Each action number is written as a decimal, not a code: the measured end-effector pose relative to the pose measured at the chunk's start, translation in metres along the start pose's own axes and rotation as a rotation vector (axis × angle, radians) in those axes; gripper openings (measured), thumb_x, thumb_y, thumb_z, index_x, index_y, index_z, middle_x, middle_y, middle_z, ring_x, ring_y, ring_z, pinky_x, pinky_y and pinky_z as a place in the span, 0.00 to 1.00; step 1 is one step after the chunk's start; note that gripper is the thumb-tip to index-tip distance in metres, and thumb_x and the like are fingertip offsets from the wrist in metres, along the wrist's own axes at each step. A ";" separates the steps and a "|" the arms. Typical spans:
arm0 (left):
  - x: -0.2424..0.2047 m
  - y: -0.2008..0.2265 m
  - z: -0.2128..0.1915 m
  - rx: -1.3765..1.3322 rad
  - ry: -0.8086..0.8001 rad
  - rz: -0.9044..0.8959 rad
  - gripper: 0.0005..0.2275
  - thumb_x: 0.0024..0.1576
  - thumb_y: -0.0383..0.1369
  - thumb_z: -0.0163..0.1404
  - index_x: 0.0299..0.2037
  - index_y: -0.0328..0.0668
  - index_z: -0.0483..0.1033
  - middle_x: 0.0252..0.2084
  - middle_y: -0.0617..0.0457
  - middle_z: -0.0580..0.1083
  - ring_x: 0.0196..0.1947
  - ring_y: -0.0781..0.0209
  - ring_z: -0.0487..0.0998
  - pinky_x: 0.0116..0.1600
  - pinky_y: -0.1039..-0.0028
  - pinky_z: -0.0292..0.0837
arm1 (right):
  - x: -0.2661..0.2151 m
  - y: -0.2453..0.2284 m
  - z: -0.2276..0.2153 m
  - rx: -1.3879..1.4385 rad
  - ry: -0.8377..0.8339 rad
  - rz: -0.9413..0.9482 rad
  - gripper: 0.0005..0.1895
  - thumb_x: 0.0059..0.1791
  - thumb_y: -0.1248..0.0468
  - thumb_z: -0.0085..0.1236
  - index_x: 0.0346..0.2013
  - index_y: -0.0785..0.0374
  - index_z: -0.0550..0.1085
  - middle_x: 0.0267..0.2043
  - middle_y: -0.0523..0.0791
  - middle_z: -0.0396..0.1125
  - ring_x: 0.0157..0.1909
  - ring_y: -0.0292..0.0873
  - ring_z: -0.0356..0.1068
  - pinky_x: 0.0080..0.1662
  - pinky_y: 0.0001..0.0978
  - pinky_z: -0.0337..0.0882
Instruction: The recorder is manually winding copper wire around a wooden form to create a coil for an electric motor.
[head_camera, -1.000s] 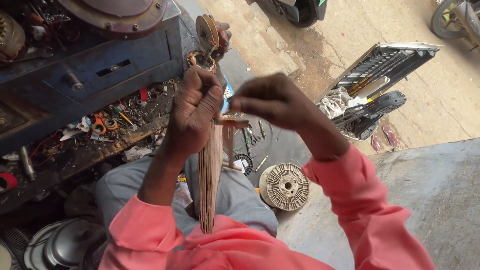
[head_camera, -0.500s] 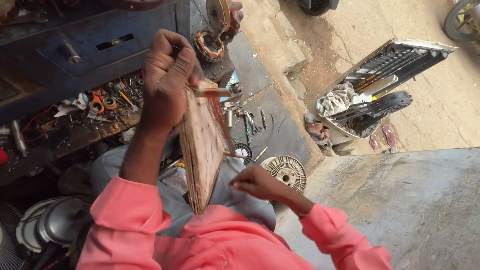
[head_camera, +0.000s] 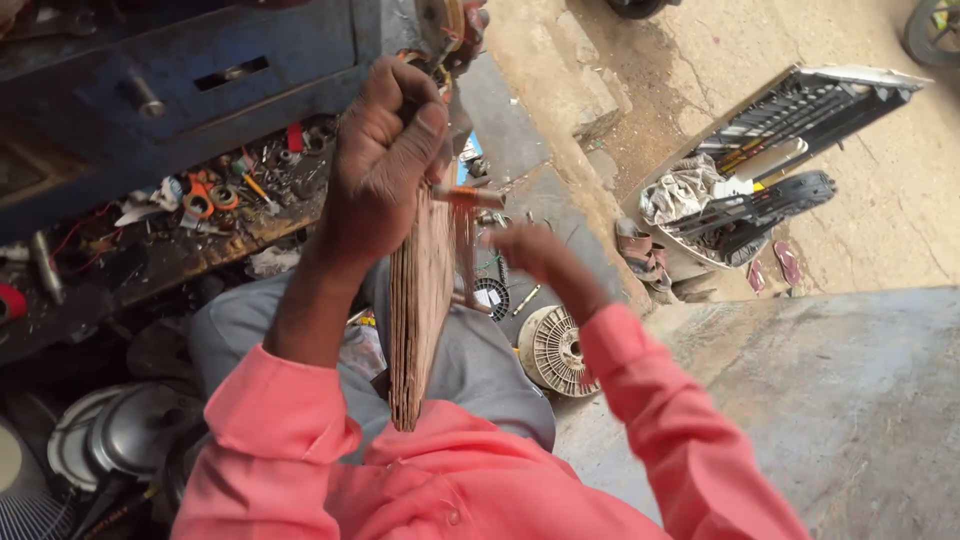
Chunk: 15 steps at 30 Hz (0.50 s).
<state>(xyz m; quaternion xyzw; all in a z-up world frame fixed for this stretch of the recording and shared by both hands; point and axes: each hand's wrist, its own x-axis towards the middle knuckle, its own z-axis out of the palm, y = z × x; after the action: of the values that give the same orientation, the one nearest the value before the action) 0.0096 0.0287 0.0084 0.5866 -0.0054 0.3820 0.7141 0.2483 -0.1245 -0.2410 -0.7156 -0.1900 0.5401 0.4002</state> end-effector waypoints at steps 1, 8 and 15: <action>0.000 -0.002 -0.008 0.004 0.018 0.001 0.04 0.75 0.28 0.43 0.47 0.40 0.63 0.32 0.58 0.65 0.30 0.74 0.65 0.38 0.82 0.63 | -0.009 0.040 0.015 -0.012 -0.014 0.005 0.12 0.51 0.59 0.64 0.31 0.63 0.74 0.22 0.38 0.57 0.23 0.35 0.55 0.27 0.32 0.57; 0.007 -0.016 -0.030 -0.063 0.092 0.044 0.03 0.75 0.27 0.44 0.48 0.40 0.64 0.32 0.57 0.66 0.28 0.72 0.66 0.37 0.81 0.63 | -0.167 -0.016 0.061 -0.470 -0.322 -0.589 0.12 0.53 0.62 0.60 0.48 0.63 0.81 0.29 0.46 0.70 0.30 0.44 0.66 0.35 0.37 0.65; 0.004 -0.004 0.014 0.054 -0.039 -0.014 0.04 0.76 0.28 0.43 0.47 0.40 0.63 0.30 0.59 0.64 0.28 0.75 0.63 0.36 0.84 0.60 | -0.237 -0.246 0.025 -0.529 -0.271 -0.898 0.09 0.57 0.63 0.57 0.44 0.67 0.79 0.34 0.44 0.74 0.38 0.32 0.71 0.41 0.29 0.72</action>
<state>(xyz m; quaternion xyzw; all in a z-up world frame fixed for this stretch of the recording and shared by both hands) 0.0211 0.0187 0.0109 0.6130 -0.0049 0.3655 0.7005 0.1833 -0.1329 0.0953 -0.5644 -0.6568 0.3368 0.3696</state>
